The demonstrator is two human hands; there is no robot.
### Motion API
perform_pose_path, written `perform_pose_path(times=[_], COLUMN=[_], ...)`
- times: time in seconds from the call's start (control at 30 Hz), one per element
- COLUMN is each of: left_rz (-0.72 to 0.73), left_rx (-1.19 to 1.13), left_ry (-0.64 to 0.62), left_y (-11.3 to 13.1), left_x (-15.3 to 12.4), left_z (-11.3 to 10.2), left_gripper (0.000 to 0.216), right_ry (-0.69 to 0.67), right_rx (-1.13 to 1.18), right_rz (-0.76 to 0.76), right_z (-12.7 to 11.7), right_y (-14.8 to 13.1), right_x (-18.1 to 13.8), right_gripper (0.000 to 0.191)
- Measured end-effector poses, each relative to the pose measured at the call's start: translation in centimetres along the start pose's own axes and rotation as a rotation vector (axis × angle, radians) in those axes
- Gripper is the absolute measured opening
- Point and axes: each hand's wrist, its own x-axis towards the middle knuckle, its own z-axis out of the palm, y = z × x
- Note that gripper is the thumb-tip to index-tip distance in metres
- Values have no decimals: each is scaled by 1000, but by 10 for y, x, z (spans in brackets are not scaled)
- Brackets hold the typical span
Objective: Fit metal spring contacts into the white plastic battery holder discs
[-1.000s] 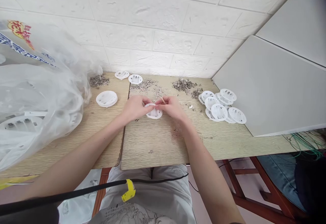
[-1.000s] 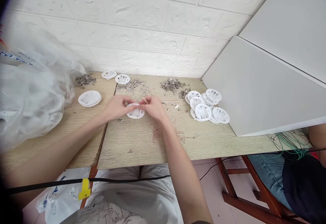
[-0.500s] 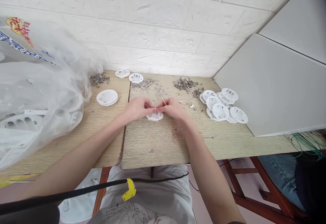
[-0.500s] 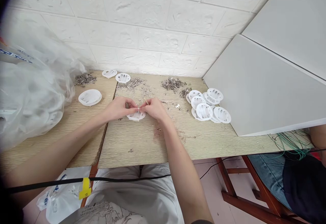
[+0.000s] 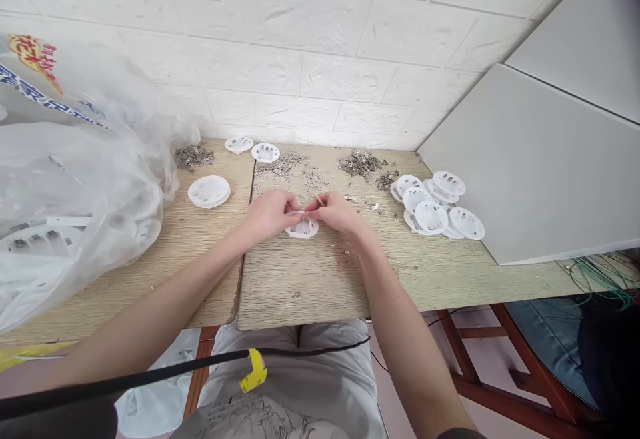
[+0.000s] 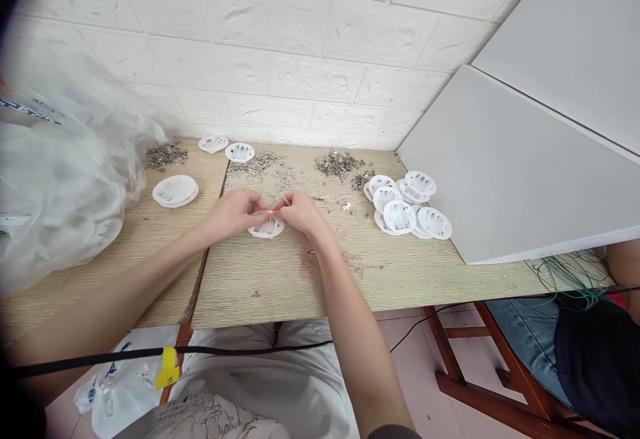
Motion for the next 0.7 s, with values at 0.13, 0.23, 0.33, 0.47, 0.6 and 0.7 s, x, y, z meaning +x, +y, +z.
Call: perform_pose_path(times=[0.13, 0.23, 0.33, 0.47, 0.6, 0.7], left_rz=[91, 153, 192, 242, 253, 249], left_rx=[43, 81, 183, 265, 230, 212], left_ry=[26, 15, 9, -16, -21, -36], left_y=[-4, -4, -2, 0, -2, -3], left_x=[0, -1, -3, -5, -5, -4], left_z=[4, 5, 6, 6, 5, 2], left_gripper=[15, 18, 19, 14, 11, 10], right_ry=[-37, -92, -109, -32, 142, 446], right_rx=[-42, -38, -126, -328, -430, -271], right_rz=[-42, -103, -201, -277, -315, -562], right_z=[0, -2, -2, 1, -9, -35], right_y=[0, 2, 5, 4, -10, -24], right_x=[0, -3, -5, -7, -22, -52], right_gripper=[7, 6, 13, 13, 25, 21])
